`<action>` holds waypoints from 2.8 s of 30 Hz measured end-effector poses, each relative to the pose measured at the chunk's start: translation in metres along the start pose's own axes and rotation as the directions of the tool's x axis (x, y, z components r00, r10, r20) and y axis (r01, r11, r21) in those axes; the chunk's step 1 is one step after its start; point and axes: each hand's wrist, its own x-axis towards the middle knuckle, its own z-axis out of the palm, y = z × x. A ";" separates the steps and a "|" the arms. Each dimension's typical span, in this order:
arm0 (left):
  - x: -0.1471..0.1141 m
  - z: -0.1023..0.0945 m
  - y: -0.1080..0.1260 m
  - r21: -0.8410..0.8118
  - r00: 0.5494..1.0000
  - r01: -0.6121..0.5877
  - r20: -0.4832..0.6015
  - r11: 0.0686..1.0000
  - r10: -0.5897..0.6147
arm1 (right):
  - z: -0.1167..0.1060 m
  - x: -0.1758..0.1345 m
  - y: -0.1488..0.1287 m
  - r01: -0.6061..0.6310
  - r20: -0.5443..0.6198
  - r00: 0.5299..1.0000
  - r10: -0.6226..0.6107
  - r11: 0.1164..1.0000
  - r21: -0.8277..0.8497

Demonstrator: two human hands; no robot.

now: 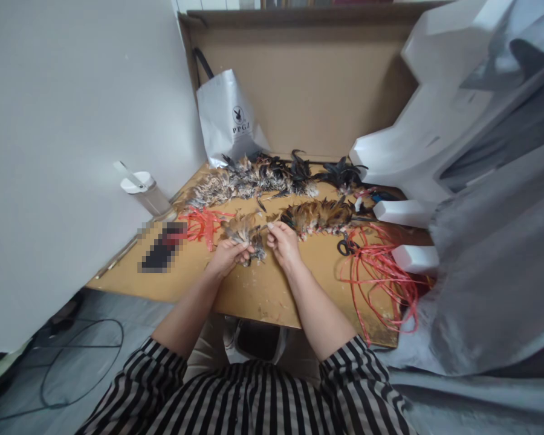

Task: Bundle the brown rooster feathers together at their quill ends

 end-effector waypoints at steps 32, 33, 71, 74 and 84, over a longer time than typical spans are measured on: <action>0.002 0.002 -0.001 -0.014 0.999 0.051 0.013 0.999 -0.051 | 0.008 -0.008 0.015 0.144 0.142 0.987 -0.079 0.833 -0.534; 0.001 0.002 -0.001 -0.013 0.999 0.039 0.008 0.999 -0.039 | 0.008 -0.008 0.015 0.131 0.137 0.988 -0.069 0.842 -0.524; -0.002 0.006 -0.005 0.291 0.991 -0.080 0.126 0.953 0.045 | -0.003 -0.007 0.014 0.116 0.344 0.931 0.123 0.794 -0.597; -0.002 0.007 -0.005 0.286 0.994 -0.081 0.095 0.955 0.056 | -0.002 -0.007 0.013 0.144 0.302 0.951 0.067 0.771 -0.621; -0.005 0.012 0.000 0.262 0.994 -0.102 -0.004 0.960 0.106 | 0.002 -0.008 0.006 0.071 0.203 0.977 0.069 0.788 -0.611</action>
